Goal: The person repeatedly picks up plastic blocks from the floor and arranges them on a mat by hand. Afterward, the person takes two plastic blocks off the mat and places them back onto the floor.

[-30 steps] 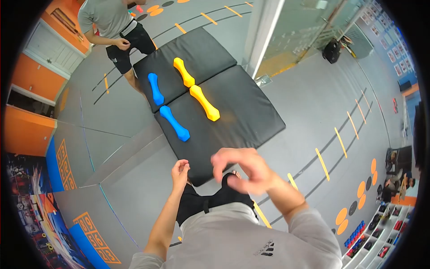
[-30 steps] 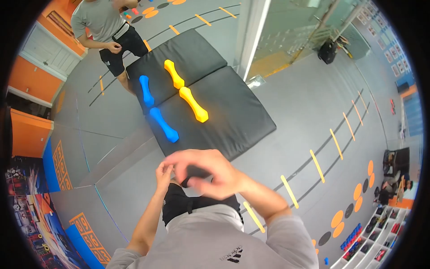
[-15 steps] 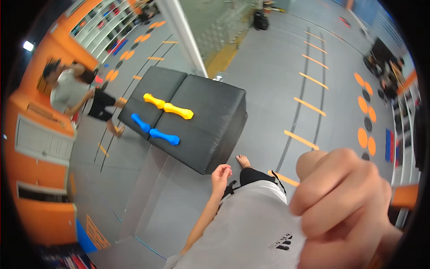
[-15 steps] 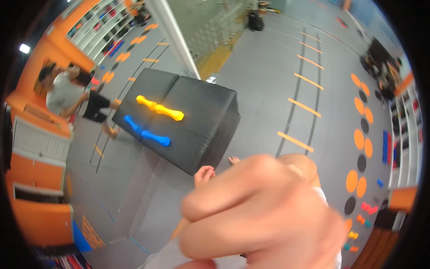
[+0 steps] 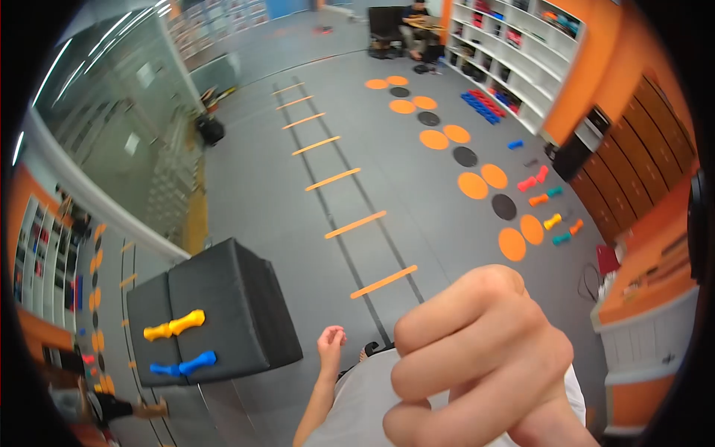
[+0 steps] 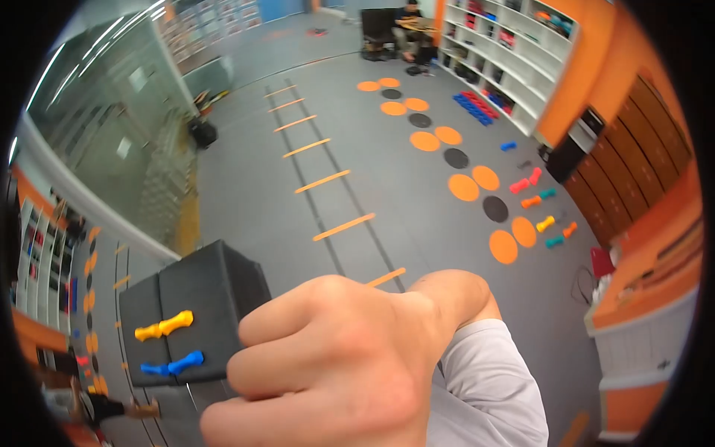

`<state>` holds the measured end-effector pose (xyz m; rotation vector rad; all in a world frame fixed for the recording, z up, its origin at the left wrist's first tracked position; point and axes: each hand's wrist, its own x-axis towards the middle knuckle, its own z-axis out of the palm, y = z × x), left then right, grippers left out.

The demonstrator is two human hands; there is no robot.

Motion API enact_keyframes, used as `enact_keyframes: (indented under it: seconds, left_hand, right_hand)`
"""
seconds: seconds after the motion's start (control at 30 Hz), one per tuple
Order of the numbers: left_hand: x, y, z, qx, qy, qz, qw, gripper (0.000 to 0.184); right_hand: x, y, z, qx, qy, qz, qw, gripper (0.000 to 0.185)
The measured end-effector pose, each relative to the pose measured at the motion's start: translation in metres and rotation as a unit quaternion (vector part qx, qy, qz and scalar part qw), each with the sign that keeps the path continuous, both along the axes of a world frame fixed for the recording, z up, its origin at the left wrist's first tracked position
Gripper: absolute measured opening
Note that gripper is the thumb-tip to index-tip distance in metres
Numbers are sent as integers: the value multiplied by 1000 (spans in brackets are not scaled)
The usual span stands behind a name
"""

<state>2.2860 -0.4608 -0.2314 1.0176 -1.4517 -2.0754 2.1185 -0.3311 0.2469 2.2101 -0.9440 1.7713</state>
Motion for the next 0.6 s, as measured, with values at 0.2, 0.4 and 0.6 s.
enact_keyframes:
  seconds: [0.2, 0.4, 0.6]
  left_hand:
    - [-153, 25, 31, -78, 25, -141, 987, 7]
    - [-330, 143, 51, -99, 71, -200, 972, 8]
    - [-393, 288, -8, 8, -32, -341, 939, 10]
  right_hand:
    - [-81, 115, -10, 34, 65, -181, 981, 25]
    - [-303, 364, -270, 341, -343, -569, 665, 41]
    - [-246, 544, -431, 806, -455, -251, 285, 55]
